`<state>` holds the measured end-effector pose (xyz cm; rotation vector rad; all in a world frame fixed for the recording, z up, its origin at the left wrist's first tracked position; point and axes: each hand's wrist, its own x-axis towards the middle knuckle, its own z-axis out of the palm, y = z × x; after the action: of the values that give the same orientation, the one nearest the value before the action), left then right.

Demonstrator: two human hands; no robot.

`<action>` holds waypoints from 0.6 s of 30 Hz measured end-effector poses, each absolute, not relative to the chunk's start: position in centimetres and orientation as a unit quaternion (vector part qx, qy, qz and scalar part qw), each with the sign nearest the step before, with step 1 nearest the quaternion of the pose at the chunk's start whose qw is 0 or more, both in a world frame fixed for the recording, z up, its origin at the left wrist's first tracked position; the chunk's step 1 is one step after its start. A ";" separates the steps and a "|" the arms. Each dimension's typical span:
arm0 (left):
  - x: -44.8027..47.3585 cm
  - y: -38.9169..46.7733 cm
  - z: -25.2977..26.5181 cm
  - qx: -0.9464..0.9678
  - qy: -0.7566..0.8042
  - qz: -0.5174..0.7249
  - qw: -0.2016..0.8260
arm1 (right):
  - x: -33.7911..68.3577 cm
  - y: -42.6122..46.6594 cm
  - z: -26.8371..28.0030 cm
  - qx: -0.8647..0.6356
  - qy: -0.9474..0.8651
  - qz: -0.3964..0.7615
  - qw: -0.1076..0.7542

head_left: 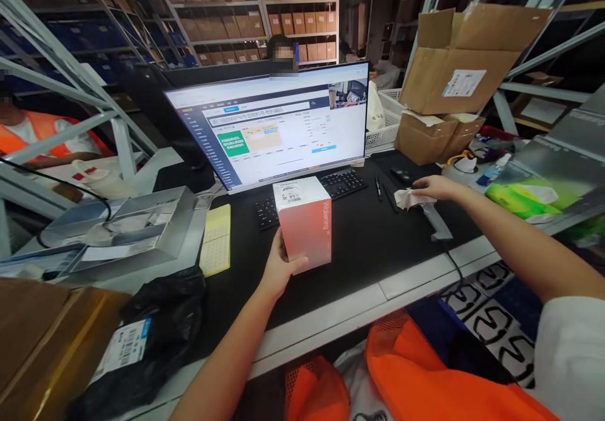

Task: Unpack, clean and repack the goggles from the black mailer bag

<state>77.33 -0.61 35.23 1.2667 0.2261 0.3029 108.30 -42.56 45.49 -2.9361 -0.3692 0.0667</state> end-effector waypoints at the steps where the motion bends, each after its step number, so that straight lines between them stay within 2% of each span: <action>1: 77.3 -0.7 35.2 0.590 0.107 0.137 0.788 | 108.1 -42.3 45.1 -0.987 -0.133 0.031 0.088; 7: 77.2 -1.1 35.2 0.608 0.105 0.125 0.777 | 107.2 -41.0 43.9 -0.990 -0.119 -0.023 0.076; 14: 77.3 -1.2 35.0 0.611 0.118 0.115 0.774 | 109.8 -44.9 51.3 -0.973 0.028 -0.204 0.101; 16: 77.4 -1.1 34.6 0.619 0.117 0.125 0.767 | 110.5 -46.1 52.2 -0.976 0.061 -0.184 0.104; 18: 77.6 -0.8 34.1 0.635 0.115 0.140 0.751 | 110.6 -46.5 51.6 -0.986 0.072 -0.107 0.106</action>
<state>77.61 -0.78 34.12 1.3872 0.2515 0.3064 110.60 -46.52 51.60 -2.9048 0.2122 -0.3141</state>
